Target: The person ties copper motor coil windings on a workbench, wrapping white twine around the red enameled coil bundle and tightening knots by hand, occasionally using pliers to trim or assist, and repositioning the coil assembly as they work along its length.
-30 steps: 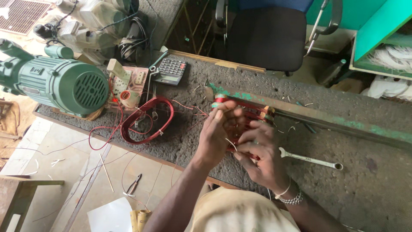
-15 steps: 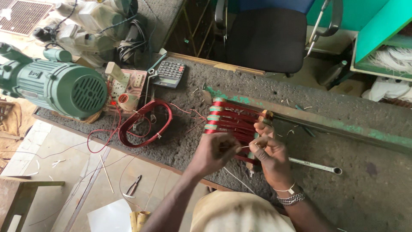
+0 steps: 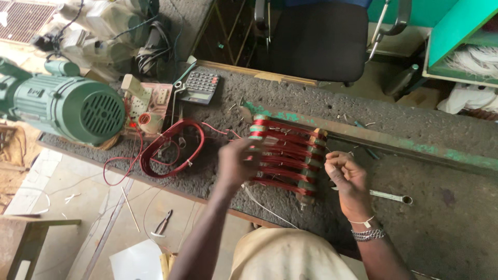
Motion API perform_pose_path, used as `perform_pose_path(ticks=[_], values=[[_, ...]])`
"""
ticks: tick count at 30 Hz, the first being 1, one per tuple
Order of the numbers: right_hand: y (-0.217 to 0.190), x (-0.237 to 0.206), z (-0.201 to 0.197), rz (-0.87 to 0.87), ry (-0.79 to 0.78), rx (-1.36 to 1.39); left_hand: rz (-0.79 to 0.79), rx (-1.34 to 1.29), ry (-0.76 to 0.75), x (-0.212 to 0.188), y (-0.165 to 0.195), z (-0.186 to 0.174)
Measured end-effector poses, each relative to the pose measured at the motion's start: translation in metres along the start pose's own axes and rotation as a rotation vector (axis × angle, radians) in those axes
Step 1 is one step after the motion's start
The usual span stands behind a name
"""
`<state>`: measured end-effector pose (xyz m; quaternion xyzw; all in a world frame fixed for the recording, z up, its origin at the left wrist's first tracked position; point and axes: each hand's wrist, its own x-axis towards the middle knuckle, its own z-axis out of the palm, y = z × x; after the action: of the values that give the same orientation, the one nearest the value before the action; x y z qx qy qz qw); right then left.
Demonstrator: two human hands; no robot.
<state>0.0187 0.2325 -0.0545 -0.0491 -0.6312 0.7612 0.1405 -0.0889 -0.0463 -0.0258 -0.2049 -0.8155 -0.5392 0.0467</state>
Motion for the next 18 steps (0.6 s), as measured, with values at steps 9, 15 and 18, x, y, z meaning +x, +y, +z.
perform_pose_path(ticks=[9,15,18], values=[[-0.008,-0.008,-0.006,0.063,-0.009,-0.1,0.524,0.574,-0.535,0.05,0.026,0.042],[-0.025,0.001,0.007,-0.152,-0.064,-0.441,0.575,0.995,-0.78,0.069,0.02,0.056],[-0.04,0.016,0.021,-0.62,-0.229,-0.824,0.463,1.045,-0.853,0.071,0.021,0.064]])
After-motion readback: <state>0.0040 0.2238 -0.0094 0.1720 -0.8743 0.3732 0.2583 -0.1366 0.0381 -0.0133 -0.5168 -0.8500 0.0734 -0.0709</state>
